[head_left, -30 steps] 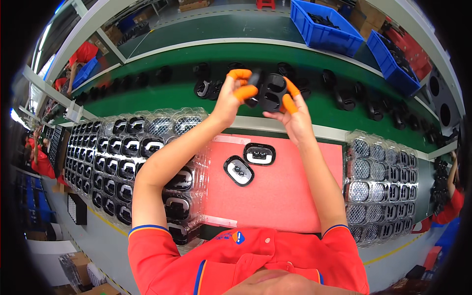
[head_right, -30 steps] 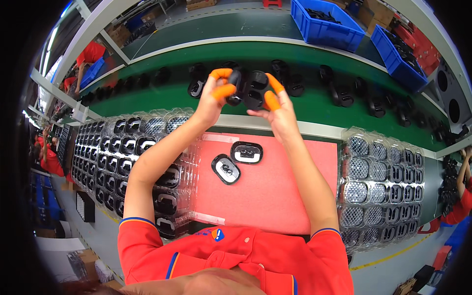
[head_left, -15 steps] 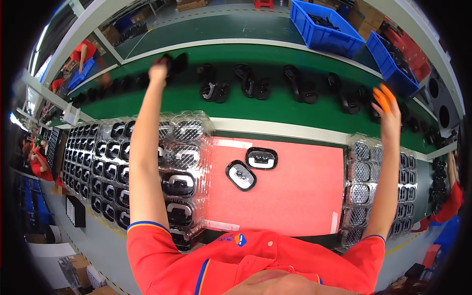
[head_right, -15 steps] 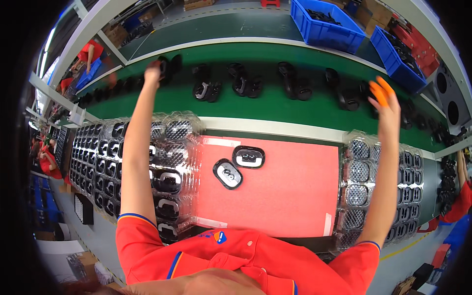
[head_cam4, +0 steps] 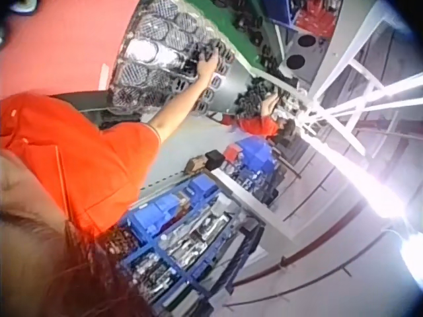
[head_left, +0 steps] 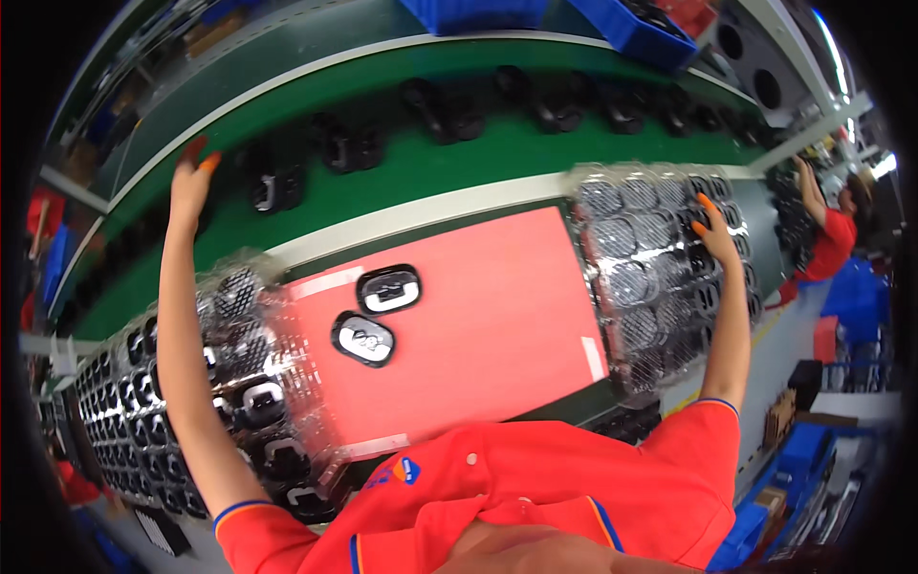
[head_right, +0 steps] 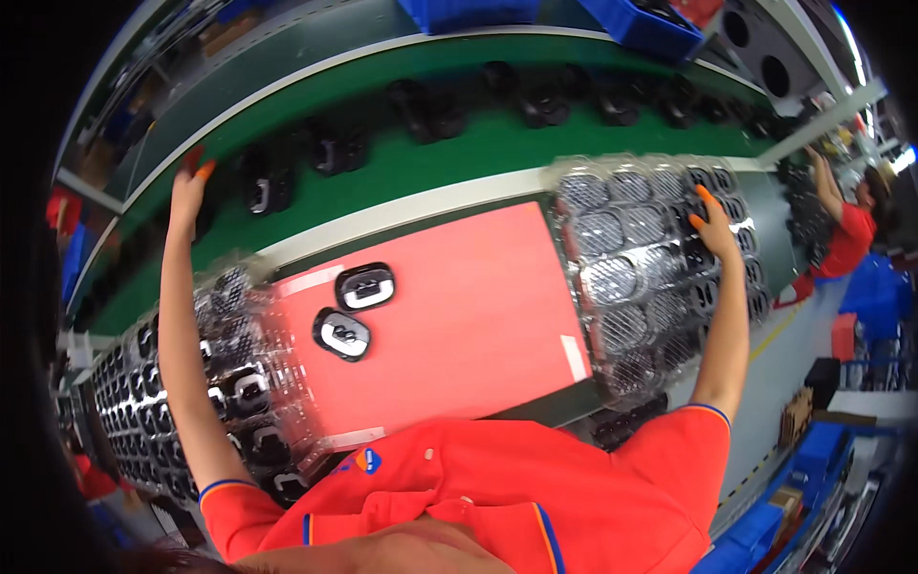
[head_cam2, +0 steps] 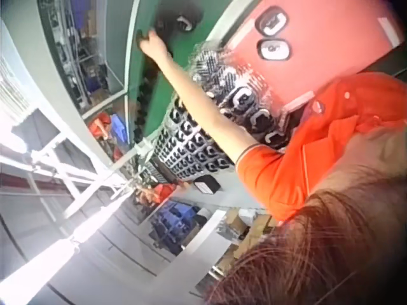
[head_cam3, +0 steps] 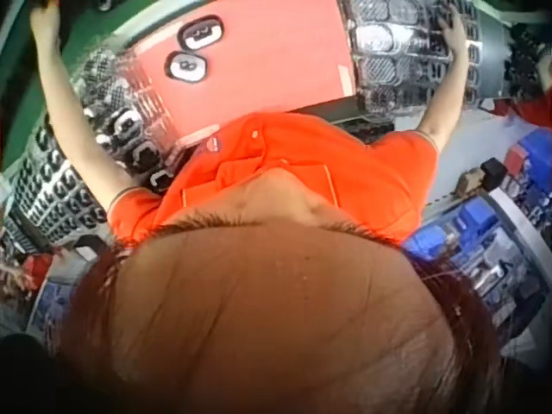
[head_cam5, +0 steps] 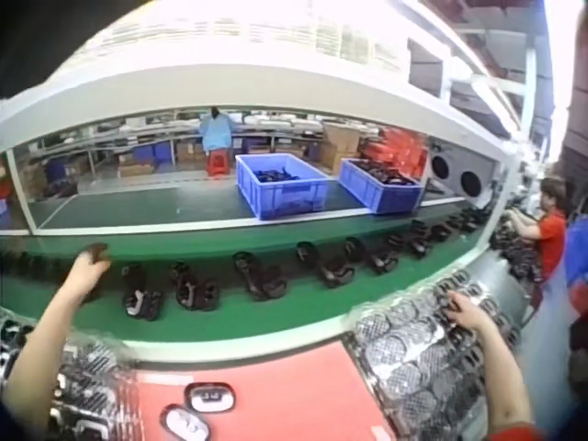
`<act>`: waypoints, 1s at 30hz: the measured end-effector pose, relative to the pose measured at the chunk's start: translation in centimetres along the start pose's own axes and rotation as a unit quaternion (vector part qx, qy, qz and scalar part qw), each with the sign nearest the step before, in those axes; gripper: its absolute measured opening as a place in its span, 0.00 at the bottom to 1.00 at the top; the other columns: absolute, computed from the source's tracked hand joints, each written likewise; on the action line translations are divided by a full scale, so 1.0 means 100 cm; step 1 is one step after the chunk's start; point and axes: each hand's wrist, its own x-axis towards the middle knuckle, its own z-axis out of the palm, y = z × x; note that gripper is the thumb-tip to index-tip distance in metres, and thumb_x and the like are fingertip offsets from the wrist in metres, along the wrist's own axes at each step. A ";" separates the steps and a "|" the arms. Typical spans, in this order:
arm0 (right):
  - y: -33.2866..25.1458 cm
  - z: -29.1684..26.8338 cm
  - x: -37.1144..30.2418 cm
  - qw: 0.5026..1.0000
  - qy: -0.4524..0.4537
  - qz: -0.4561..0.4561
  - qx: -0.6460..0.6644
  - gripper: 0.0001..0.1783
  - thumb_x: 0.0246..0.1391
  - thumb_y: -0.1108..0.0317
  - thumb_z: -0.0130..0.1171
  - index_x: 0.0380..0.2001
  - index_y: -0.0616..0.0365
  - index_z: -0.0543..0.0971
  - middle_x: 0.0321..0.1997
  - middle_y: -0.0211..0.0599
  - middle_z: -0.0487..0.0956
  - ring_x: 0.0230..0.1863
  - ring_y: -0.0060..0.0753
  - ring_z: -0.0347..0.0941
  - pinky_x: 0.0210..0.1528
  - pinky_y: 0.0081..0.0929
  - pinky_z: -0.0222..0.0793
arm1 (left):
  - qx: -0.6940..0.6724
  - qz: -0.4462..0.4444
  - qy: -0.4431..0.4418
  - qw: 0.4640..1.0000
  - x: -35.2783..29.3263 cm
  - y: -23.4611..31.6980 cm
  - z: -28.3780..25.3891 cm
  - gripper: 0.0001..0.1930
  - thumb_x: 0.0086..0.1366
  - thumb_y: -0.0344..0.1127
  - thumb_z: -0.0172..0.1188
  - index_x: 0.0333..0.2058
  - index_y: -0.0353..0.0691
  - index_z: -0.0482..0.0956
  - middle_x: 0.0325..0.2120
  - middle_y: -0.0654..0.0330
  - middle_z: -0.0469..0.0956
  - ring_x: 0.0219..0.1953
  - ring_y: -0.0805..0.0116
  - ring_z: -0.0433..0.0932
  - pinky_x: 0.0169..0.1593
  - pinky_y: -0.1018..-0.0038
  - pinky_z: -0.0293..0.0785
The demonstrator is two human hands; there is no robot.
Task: Assembling electronic components on a production line.
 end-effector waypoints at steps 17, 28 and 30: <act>-0.073 0.004 -0.004 0.972 0.205 -0.115 0.015 0.17 0.49 0.78 0.57 0.45 0.56 0.77 0.44 0.44 0.79 0.44 0.38 0.77 0.51 0.26 0.67 | 0.064 0.360 -0.400 0.840 -0.163 0.204 0.056 0.41 0.41 0.42 0.70 0.54 0.33 0.65 0.54 0.44 0.64 0.57 0.48 0.63 0.59 0.63 0.61; -0.339 0.086 -0.007 0.744 -0.159 -0.053 0.647 0.26 0.53 0.72 0.55 0.55 0.55 0.61 0.50 0.54 0.73 0.46 0.46 0.76 0.24 0.22 0.74 | -0.113 0.128 -0.438 0.883 -0.141 0.202 0.065 0.19 0.46 0.35 0.69 0.35 0.31 0.75 0.27 0.53 0.74 0.30 0.62 0.75 0.35 0.70 0.72; -0.380 0.108 -0.005 0.696 -0.225 -0.055 0.679 0.22 0.58 0.68 0.51 0.55 0.53 0.62 0.51 0.53 0.73 0.47 0.48 0.75 0.29 0.26 0.75 | -0.171 0.081 -0.412 0.892 -0.133 0.177 0.078 0.16 0.49 0.36 0.69 0.32 0.30 0.78 0.25 0.57 0.76 0.27 0.70 0.74 0.33 0.75 0.71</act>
